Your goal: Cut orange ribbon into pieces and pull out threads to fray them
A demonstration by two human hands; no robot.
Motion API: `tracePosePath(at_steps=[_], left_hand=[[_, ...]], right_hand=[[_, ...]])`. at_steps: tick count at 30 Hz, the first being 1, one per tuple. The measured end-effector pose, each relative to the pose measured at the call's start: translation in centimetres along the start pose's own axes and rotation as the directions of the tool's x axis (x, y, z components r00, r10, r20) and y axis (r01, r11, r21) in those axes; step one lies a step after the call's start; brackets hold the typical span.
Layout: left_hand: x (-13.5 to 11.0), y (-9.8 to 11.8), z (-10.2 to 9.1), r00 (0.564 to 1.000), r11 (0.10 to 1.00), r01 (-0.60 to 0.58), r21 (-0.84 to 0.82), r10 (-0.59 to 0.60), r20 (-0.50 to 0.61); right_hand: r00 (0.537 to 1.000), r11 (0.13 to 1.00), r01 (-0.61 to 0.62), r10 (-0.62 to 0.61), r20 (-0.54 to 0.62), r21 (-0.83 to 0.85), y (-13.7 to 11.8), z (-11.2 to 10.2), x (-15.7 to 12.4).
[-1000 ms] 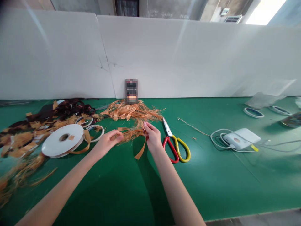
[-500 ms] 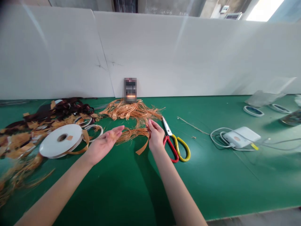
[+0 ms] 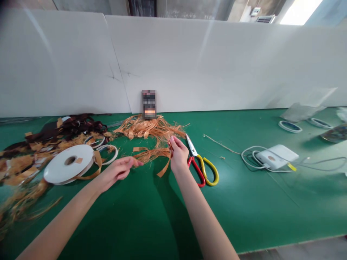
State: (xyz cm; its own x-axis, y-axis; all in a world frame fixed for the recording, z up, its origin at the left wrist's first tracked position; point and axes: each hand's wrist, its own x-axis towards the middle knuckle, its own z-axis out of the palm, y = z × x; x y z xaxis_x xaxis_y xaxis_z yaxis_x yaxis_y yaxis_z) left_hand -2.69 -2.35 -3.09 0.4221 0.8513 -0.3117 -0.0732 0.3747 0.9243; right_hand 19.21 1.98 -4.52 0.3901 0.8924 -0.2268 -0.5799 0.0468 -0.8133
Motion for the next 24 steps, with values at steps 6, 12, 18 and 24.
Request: tracePosePath(at_steps=[6,12,18,24], left_hand=[[0.2,0.1,-0.4,0.993,0.990,-0.047,-0.136,0.061,0.101],[0.4,-0.4,-1.9,0.995,0.988,-0.098,-0.116,0.102,0.023],[0.2,0.2,0.2,0.992,0.991,-0.127,0.033,0.128,-0.019],[0.6,0.1,1.0,0.976,0.911,-0.167,0.377,0.206,-0.065]], right_hand=[[1.000,1.000,0.022,-0.022,-0.004,0.014,-0.4,0.6,0.8],[0.999,0.999,0.035,-0.035,0.000,0.004,-0.7,-0.2,1.3],[0.978,0.989,-0.108,0.124,0.170,-0.099,-0.1,0.3,-1.2],[0.938,0.959,-0.204,0.249,0.243,-0.198,-0.6,0.2,-2.4]])
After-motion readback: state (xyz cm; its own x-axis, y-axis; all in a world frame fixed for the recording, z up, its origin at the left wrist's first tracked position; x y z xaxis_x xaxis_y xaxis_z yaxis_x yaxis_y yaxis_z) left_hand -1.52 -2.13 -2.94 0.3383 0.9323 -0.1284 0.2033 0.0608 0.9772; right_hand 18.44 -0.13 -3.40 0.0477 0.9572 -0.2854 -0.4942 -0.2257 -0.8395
